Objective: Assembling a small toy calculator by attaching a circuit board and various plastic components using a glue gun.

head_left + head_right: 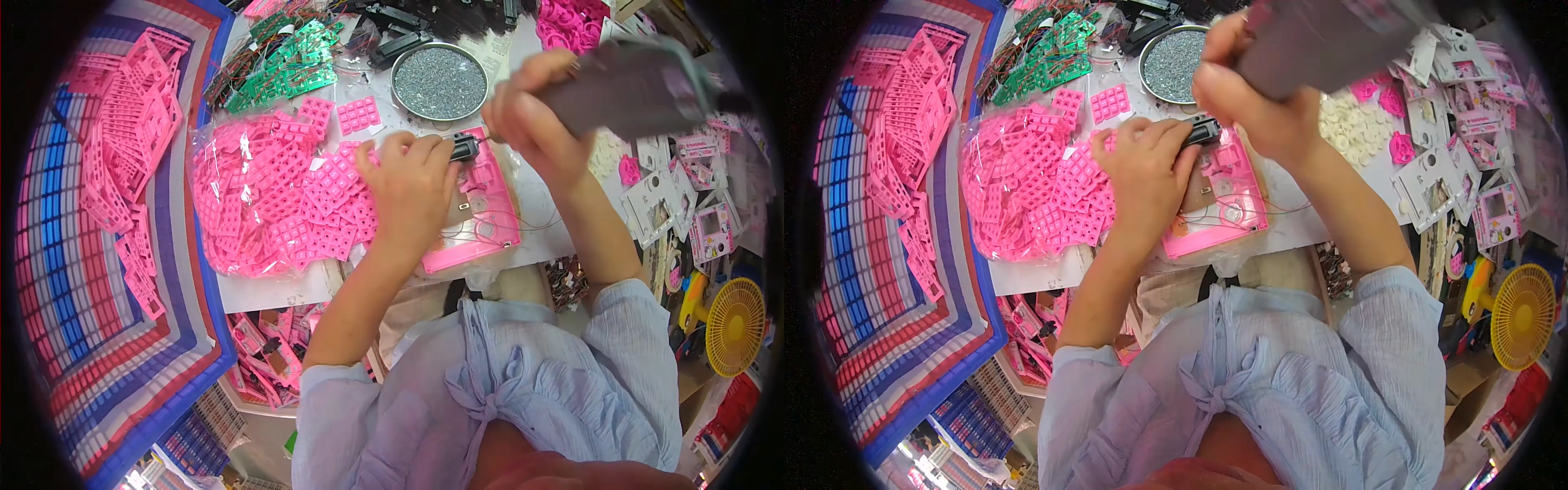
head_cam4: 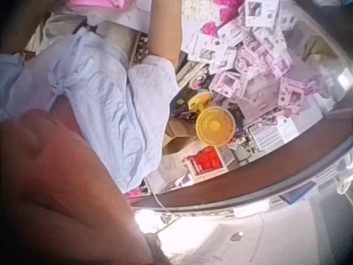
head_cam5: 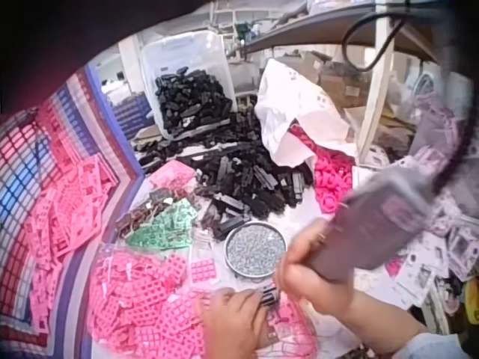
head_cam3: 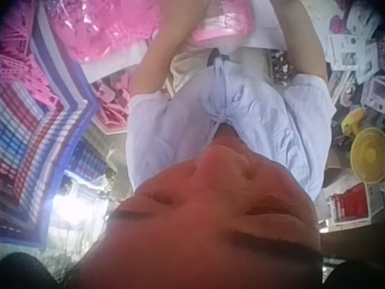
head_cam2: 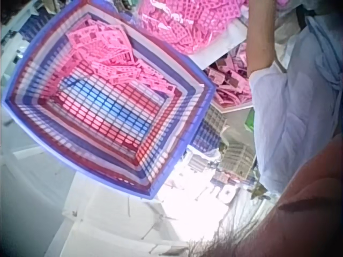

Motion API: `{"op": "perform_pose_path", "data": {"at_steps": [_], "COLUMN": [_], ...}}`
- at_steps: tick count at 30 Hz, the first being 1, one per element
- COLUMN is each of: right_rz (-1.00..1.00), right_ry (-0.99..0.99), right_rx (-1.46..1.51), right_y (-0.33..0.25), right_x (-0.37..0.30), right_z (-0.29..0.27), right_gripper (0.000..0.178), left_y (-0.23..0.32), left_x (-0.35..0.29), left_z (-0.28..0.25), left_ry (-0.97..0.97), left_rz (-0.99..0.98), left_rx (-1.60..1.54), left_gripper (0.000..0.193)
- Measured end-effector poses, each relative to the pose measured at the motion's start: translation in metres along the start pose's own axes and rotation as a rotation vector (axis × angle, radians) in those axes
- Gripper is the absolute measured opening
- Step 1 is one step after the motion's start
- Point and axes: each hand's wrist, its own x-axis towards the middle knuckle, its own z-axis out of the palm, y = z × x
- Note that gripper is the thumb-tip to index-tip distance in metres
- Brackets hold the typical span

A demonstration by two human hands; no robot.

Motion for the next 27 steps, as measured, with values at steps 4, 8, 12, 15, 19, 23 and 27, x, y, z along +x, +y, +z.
{"op": "perform_pose_path", "data": {"at_steps": [4,8,12,15,19,23,27], "right_rz": [0.029,0.098,0.031,-0.048,0.297,0.419,0.094], "right_ry": [0.032,0.0,0.024,-0.038,-0.12,-0.159,-0.116], "right_rx": [-0.085,-0.259,-0.39,-0.489,-0.246,0.073,-1.633], "right_y": [0.024,0.033,0.037,0.041,0.033,0.014,0.027], "right_x": [0.013,0.011,0.003,0.003,0.016,0.061,0.071], "right_z": [-0.003,-0.004,0.002,-0.006,-0.006,-0.062,-0.231], "right_gripper": [0.01,0.009,0.011,0.013,0.02,0.039,0.052], "left_y": [-0.006,-0.004,-0.007,-0.007,-0.015,-0.017,-0.008], "left_x": [0.003,0.0,0.001,0.012,0.024,0.022,-0.006], "left_z": [0.004,0.004,0.006,0.005,0.002,-0.036,-0.142], "left_ry": [-0.054,-0.055,-0.086,-0.128,-0.319,-0.264,-0.281], "left_rz": [-0.006,-0.032,-0.006,0.015,0.039,0.128,0.021], "left_rx": [-0.065,-0.074,-0.12,-0.2,-0.301,-0.31,-0.285], "left_gripper": [0.023,0.022,0.028,0.031,0.036,0.041,0.04]}}
